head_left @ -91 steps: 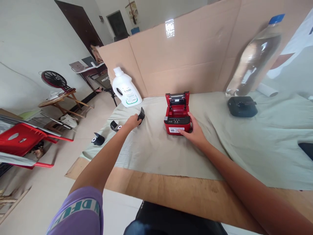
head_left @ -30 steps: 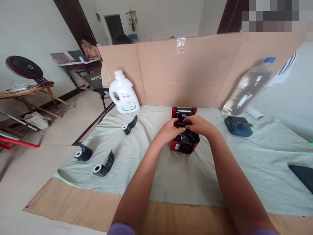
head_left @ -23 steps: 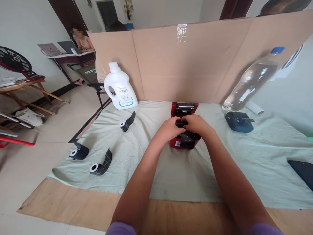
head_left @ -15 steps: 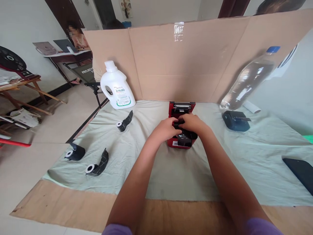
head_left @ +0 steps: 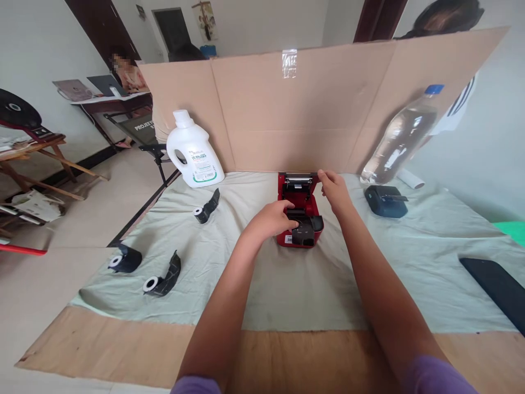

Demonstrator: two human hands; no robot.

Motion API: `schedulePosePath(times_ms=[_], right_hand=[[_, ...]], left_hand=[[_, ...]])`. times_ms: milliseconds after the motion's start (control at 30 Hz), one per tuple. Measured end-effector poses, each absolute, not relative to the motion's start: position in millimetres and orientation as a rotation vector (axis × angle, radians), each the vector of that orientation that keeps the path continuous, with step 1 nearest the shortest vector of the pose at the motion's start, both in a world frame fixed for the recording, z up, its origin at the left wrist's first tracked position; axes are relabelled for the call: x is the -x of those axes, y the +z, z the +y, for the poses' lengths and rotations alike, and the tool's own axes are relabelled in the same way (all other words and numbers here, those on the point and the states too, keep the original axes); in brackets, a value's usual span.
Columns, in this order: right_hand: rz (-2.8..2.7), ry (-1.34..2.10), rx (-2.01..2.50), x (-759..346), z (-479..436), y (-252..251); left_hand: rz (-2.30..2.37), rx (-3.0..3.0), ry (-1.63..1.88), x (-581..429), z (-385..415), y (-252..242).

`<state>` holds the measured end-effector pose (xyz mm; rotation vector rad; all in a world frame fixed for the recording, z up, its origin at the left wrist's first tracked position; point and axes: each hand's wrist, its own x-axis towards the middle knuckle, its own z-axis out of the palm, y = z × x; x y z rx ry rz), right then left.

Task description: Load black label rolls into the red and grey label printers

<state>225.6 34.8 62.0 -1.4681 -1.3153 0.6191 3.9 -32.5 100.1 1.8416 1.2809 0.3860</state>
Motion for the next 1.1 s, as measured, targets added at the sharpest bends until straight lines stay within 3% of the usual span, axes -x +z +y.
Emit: schedulePosePath(times_ms=[467,667,900,1100], right_hand=[[-1.152,0.922,1.109,-219,-10,-20],[-1.187,1.038,1.075,-211,-15,-21],[-1.236,1.122,1.016,-212,-22,-13],[-1.237,1.028,1.043,-213,-16,-23]], left_hand=[[1.261,-1.903,0.379,1,-36,106],[1.448,-1.640,0.639,8,-7,78],[1.064,-1.186,0.580,18,10,47],[0.992,-1.176,0.635,16,7,30]])
